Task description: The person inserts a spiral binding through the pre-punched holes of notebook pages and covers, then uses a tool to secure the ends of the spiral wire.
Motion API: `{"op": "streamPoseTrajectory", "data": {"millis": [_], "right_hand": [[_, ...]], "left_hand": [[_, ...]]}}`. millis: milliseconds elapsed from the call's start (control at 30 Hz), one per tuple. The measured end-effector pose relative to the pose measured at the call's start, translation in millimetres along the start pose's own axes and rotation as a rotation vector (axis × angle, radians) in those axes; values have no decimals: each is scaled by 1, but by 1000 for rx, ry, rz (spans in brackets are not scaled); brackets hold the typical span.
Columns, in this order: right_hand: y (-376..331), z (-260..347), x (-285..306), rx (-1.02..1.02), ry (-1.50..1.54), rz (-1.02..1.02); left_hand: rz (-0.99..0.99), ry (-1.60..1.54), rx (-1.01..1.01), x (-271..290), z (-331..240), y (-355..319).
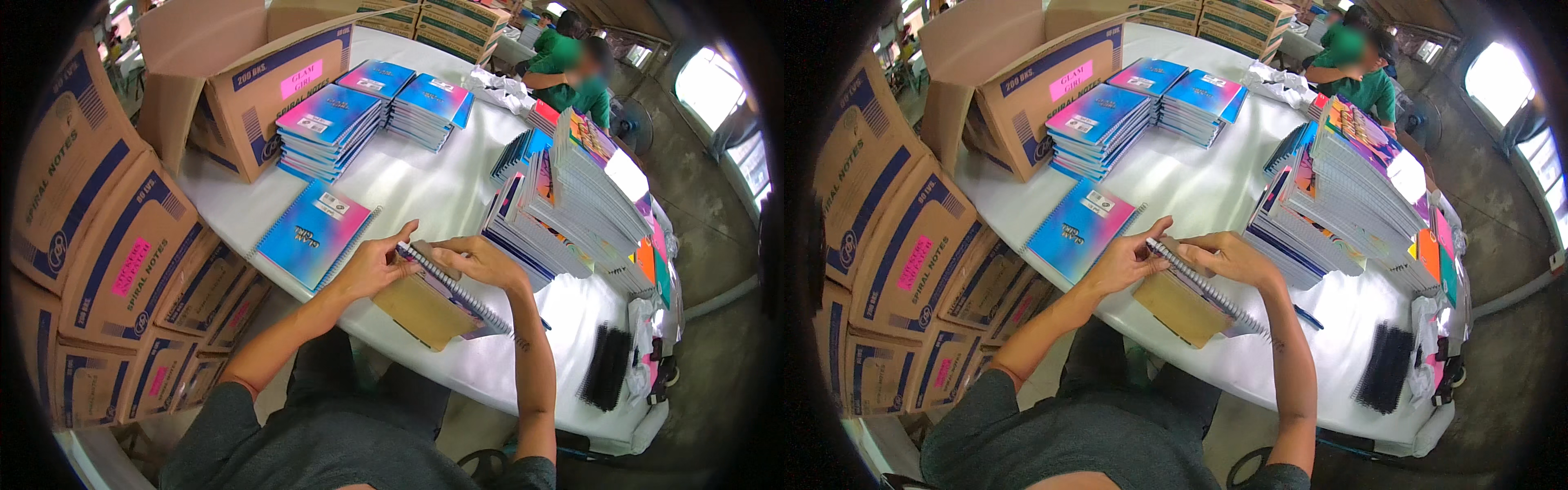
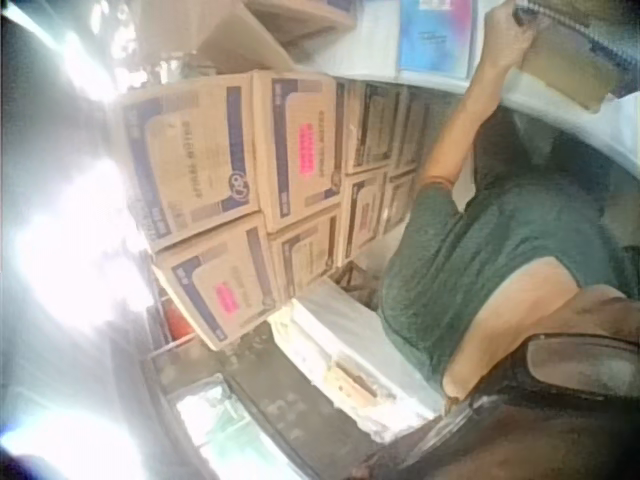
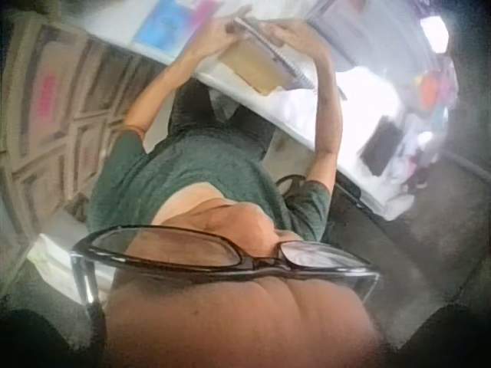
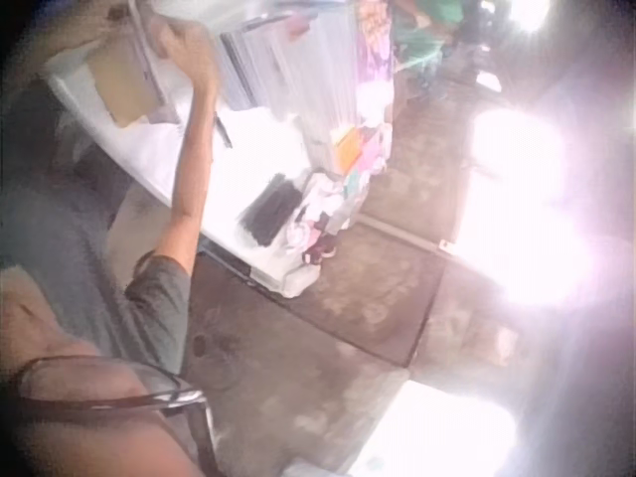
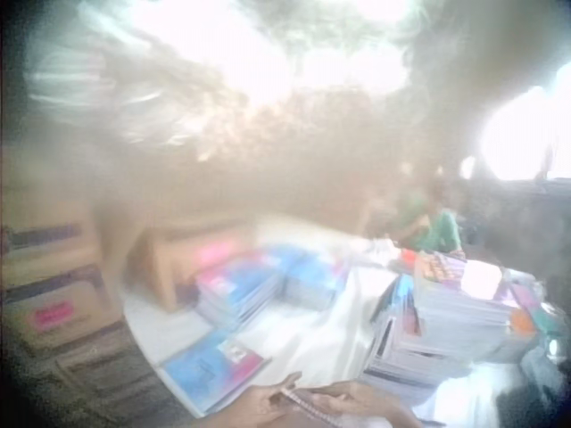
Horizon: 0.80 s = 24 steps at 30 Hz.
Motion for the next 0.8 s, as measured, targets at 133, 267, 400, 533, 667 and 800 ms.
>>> {"op": "streamPoseTrajectory", "data": {"millis": [133, 267, 400, 533, 667, 800], "right_hand": [[1, 10, 3, 78, 48, 12], [8, -6, 4, 6, 36, -13], [10, -18, 8, 181, 19, -95], [4, -14, 5, 75, -23, -167], [-6, -76, -2, -1, -325, -275], [-68, -121, -19, 232, -512, -696]], "left_hand": [[-64, -83, -92, 3, 19, 5], [-63, -126, -115, 3, 11, 4], [68, -224, -68, 1, 26, 7], [86, -277, -192, 11, 18, 16], [341, -338, -118, 4, -11, 43], [-117, -144, -171, 70, -75, 36]]}}
Point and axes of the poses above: each hand's wrist, its own y-axis towards the middle knuckle, its own x-axis out of the back of the hand, z = x × y, the point moved 2 cm from there along y, towards the middle knuckle, and after that the axes turned 11 degrees about y, right-handed, at the moved point
